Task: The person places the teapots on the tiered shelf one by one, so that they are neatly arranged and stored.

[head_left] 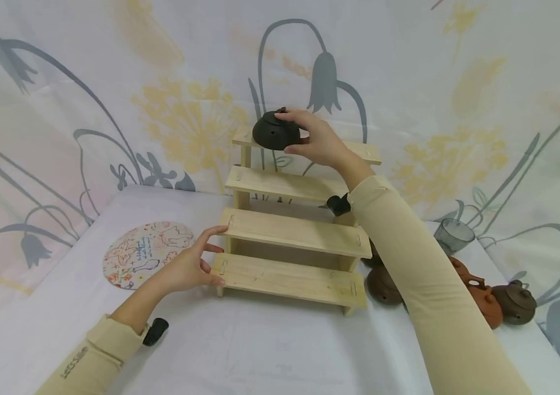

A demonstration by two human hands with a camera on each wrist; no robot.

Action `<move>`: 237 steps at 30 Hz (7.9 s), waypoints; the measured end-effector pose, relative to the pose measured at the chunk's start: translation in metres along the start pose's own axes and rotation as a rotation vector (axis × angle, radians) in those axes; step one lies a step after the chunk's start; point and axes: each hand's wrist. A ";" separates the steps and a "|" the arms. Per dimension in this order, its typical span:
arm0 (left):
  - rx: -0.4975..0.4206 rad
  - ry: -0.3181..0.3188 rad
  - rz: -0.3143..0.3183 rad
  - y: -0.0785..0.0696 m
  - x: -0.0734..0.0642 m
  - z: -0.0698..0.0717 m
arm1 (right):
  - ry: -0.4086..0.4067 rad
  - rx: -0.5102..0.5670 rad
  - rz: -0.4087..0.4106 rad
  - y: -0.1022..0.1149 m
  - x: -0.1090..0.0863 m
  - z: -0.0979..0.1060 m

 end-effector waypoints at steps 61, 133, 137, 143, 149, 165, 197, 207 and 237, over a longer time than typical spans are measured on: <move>0.028 -0.013 0.034 0.002 -0.005 0.012 | -0.352 0.221 0.083 -0.003 -0.249 0.007; 0.027 -0.007 0.038 0.001 -0.004 0.012 | -0.307 -0.259 -0.928 -0.091 -0.450 0.048; 0.023 -0.007 0.045 0.001 -0.004 0.013 | -0.236 -0.206 -1.008 -0.105 -0.454 0.054; 0.015 -0.007 0.040 0.000 -0.005 0.013 | -0.132 -0.087 -1.020 -0.123 -0.459 0.060; 0.019 -0.001 0.036 0.000 -0.004 0.012 | -0.068 0.076 -0.978 -0.133 -0.467 0.062; 0.012 -0.005 0.038 0.004 -0.004 0.012 | -0.018 0.208 -1.058 -0.130 -0.459 0.066; 0.007 -0.009 0.026 0.004 -0.005 0.011 | -0.235 0.095 -0.977 -0.110 -0.422 0.079; 0.010 -0.011 0.029 0.005 -0.005 0.011 | -0.184 0.086 -0.908 -0.095 -0.392 0.081; 0.003 -0.009 0.020 0.007 -0.005 0.012 | -0.115 0.230 -0.744 -0.062 -0.292 0.081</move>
Point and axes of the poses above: each hand's wrist, its own x-axis towards the middle knuckle, its own z-axis out of the back of the hand, y = z × x, and after that the axes turned 9 degrees about -x, right-handed
